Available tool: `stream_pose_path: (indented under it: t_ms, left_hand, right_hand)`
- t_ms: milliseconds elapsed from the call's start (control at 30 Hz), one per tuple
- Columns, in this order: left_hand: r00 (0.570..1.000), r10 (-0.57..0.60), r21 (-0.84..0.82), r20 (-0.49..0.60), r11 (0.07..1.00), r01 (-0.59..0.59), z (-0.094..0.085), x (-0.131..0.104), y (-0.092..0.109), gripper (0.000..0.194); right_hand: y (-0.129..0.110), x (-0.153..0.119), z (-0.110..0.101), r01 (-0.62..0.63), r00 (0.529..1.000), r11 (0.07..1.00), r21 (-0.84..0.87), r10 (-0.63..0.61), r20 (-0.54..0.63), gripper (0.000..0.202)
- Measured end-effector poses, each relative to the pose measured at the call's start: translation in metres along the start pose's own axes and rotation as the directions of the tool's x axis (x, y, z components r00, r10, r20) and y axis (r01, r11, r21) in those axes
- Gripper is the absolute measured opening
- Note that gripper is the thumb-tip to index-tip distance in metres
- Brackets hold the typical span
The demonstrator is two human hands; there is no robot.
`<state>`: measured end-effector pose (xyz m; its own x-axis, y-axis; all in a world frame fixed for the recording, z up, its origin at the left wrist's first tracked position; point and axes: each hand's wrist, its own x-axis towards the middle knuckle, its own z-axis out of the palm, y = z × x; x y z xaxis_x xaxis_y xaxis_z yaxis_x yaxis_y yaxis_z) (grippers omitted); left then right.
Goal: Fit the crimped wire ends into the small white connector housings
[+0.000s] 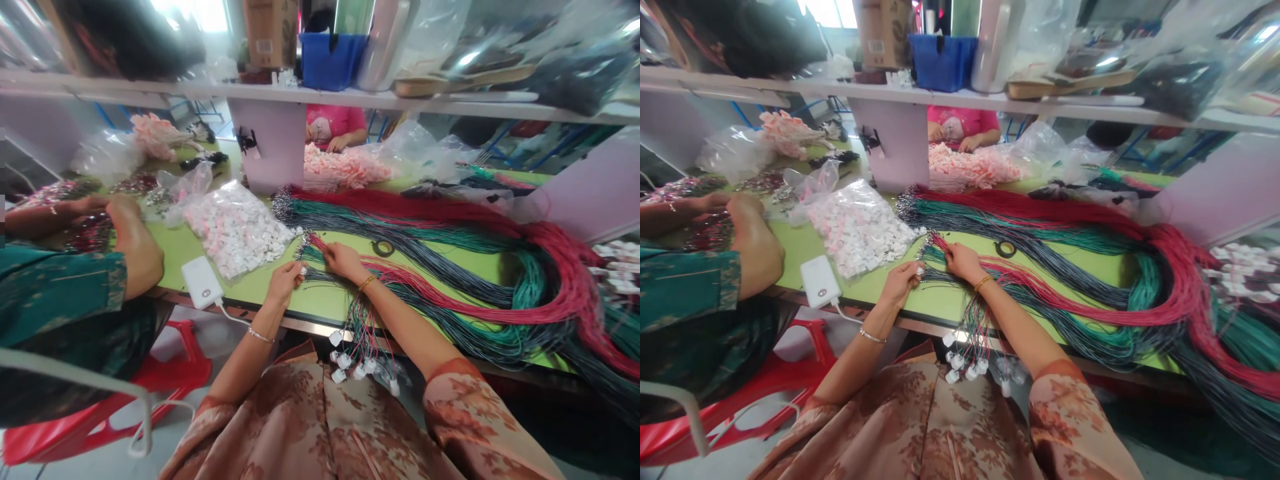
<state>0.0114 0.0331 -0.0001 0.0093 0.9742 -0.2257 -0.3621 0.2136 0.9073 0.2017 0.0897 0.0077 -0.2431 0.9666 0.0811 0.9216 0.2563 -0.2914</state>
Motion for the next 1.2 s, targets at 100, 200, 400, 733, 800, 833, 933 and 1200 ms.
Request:
stream_pose_path:
  t_ms: [100, 200, 400, 733, 800, 833, 933, 1200]
  left_hand:
    - [1.0, -0.009, -0.07, 0.001, 0.998, 0.009, 0.006, 0.002, -0.006, 0.024]
    - [0.999, -0.043, -0.152, -0.001, 0.988, 0.042, 0.009, 0.006, -0.012, 0.026]
    - [0.999, -0.01, -0.255, 0.033, 0.967, 0.018, 0.01, 0.009, -0.015, 0.026]
    - [0.996, 0.036, -0.345, 0.085, 0.938, -0.005, 0.012, 0.005, -0.007, 0.019]
    - [0.994, 0.043, -0.352, 0.1, 0.936, -0.006, 0.011, 0.004, -0.007, 0.017]
    - [0.994, 0.045, -0.354, 0.104, 0.935, -0.005, 0.012, 0.004, -0.007, 0.017]
    - [0.993, 0.054, -0.348, 0.107, 0.937, -0.013, 0.013, 0.003, -0.008, 0.021]
    - [0.994, 0.102, -0.284, 0.026, 0.955, -0.09, 0.018, 0.005, -0.017, 0.03]
  right_hand:
    - [0.006, -0.002, 0.002, 0.019, 0.998, 0.996, 0.086, -0.014, -0.057, 0.02]
    - [0.007, -0.002, 0.0, 0.056, 0.991, 0.961, 0.27, -0.021, -0.13, 0.017]
    - [-0.026, 0.006, -0.011, 0.193, 0.979, 0.719, 0.668, -0.098, -0.178, 0.019]
    - [-0.035, -0.021, -0.011, 0.083, 0.996, 0.63, 0.772, -0.074, -0.047, 0.019]
    - [-0.032, -0.027, -0.009, 0.07, 0.996, 0.618, 0.783, -0.083, -0.024, 0.019]
    - [-0.031, -0.028, -0.008, 0.07, 0.996, 0.614, 0.787, -0.088, -0.02, 0.018]
    - [-0.032, -0.031, -0.007, 0.068, 0.997, 0.615, 0.785, -0.079, -0.024, 0.017]
    - [-0.038, -0.036, -0.004, 0.174, 0.984, 0.767, 0.618, -0.111, -0.139, 0.017]
